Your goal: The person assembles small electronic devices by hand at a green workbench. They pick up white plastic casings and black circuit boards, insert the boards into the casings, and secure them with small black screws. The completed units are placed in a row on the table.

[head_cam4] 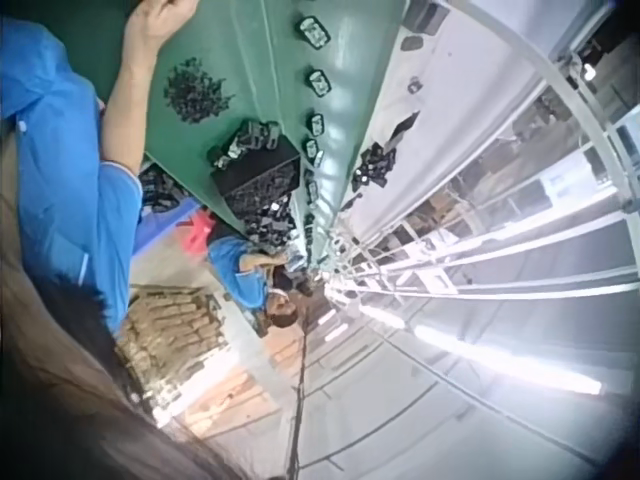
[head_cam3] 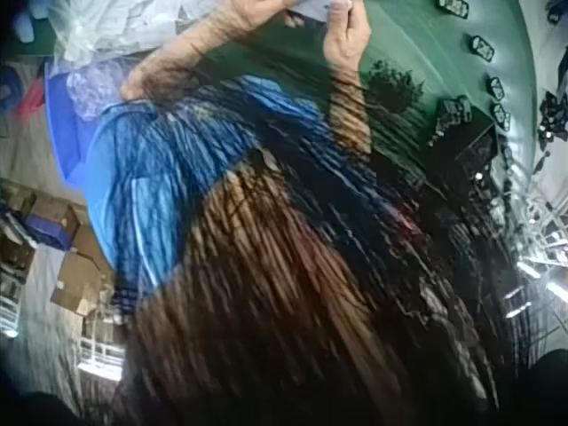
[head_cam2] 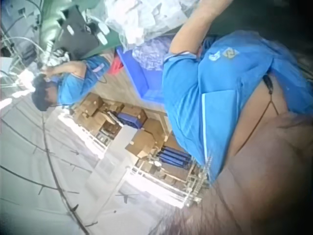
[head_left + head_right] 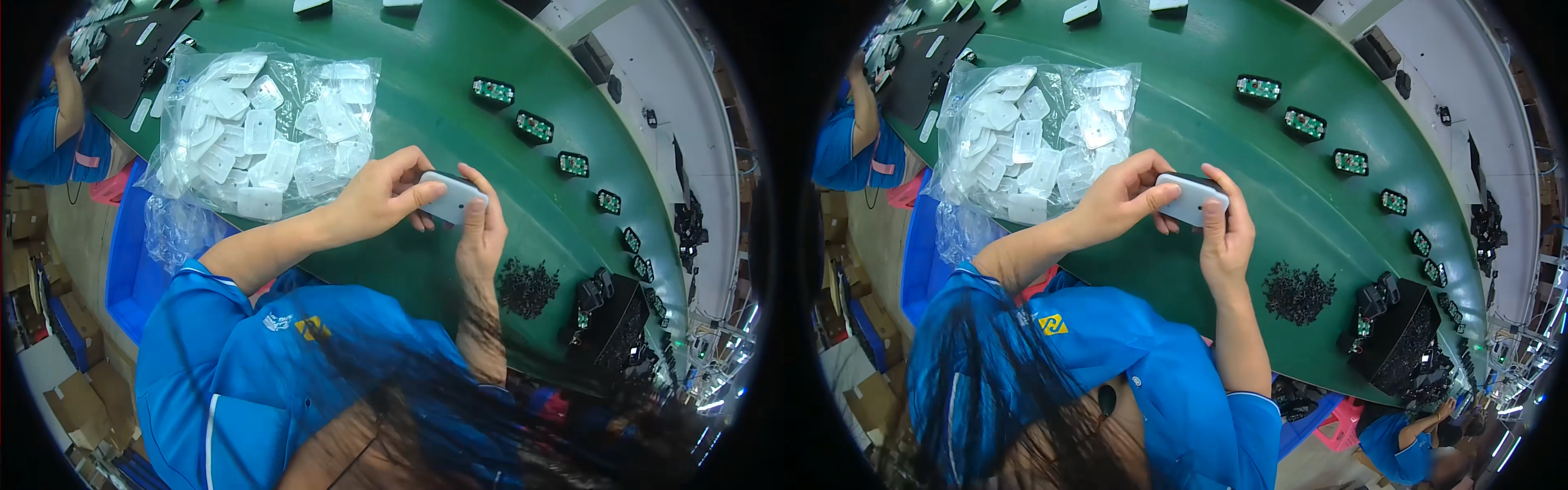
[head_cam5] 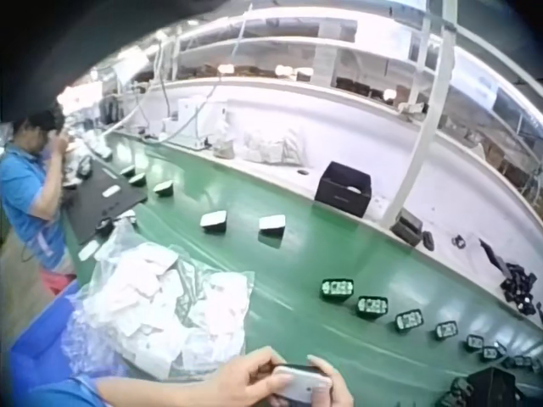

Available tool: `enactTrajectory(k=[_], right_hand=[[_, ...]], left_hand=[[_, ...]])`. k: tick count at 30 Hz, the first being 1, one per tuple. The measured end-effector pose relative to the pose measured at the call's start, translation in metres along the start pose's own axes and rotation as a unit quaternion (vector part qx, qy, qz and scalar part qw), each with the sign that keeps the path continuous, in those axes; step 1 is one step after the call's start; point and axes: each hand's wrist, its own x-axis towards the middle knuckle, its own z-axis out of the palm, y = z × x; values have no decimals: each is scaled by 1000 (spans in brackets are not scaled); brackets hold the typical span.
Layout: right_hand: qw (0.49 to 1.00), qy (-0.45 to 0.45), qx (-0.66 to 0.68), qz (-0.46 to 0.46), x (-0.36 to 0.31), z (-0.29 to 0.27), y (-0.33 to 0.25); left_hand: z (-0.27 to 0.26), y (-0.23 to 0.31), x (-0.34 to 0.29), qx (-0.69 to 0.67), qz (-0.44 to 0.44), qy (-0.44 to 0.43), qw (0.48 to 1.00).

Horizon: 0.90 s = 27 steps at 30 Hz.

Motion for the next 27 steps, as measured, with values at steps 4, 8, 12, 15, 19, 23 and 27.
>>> enactTrajectory(k=[4, 8, 12, 15, 19, 23, 27], right_hand=[[996, -38, 31, 73, -5, -5, -7], [996, -29, 44, 71, -10, -4, -5], [997, -30, 26, 58, -15, -3, -7], [999, -24, -30, -22, -24, 0, -3], [985, -17, -111, -133, -28, 2, 2], [987, -26, -117, -107, -30, 5, -2], [987, -54, -117, -93, -34, 4, -5]], left_hand=[[-2, -2, -3, -44, -49, -3, 998], [1, -1, -5, -46, -51, 5, 998], [2, -5, -10, -26, -40, -8, 999], [8, -10, -20, -5, 22, 4, 1000], [4, -3, -30, 107, 66, -12, 992], [3, 0, -34, 119, 43, -1, 992], [7, 1, -36, 43, -6, 2, 999]])
